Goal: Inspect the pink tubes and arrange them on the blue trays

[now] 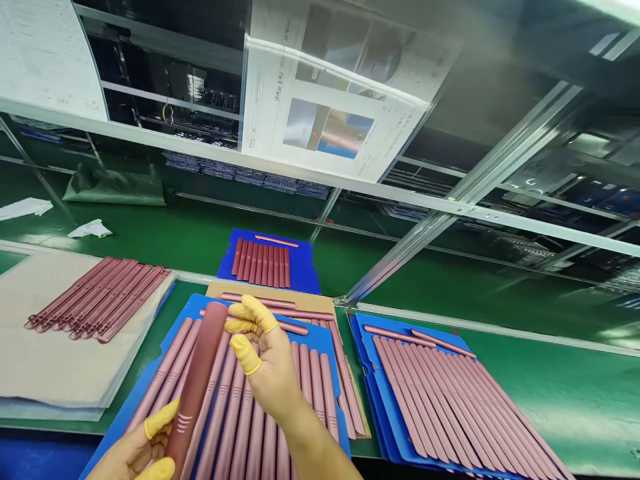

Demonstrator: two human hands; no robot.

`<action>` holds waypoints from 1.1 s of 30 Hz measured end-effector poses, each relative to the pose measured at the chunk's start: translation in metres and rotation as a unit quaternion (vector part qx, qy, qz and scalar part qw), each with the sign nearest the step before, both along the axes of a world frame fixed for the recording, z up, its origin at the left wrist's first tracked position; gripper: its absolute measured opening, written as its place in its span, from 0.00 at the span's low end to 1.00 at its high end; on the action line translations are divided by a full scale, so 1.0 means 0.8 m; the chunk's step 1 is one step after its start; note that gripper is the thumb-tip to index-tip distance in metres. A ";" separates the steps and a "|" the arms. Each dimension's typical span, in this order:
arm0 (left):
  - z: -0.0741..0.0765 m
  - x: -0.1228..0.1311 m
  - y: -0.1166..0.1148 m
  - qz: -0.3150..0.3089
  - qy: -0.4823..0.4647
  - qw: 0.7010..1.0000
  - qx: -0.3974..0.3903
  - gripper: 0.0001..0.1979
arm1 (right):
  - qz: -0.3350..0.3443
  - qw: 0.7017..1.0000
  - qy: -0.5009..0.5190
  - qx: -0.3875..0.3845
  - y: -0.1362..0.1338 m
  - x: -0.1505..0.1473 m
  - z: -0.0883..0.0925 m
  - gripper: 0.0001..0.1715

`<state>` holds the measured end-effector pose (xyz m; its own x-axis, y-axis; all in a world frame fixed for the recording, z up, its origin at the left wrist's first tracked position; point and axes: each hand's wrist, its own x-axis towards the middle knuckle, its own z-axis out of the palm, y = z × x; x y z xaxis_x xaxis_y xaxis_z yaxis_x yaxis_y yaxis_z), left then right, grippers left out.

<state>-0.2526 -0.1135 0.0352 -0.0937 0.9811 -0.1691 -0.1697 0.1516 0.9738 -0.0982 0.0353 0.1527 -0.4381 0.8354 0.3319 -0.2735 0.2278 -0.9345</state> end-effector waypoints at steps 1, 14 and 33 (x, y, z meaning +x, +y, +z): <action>0.001 0.002 0.000 -0.006 0.025 1.000 0.003 0.27 | 0.012 1.000 -0.014 -0.014 0.004 -0.003 -0.002 0.25; -0.104 -0.086 -0.001 0.207 0.350 0.912 -0.041 0.25 | -0.011 0.968 -0.244 -0.067 0.117 -0.087 -0.199 0.13; -0.142 -0.119 -0.001 0.186 0.436 0.877 -0.078 0.24 | -0.034 0.857 -0.444 0.259 0.099 -0.085 -0.258 0.16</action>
<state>-0.3474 -0.1142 -0.0785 -0.5633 0.8263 -0.0037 0.5634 0.3874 0.7297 -0.1661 0.1146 -0.0534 -0.6663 0.7105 0.2263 0.5233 0.6618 -0.5368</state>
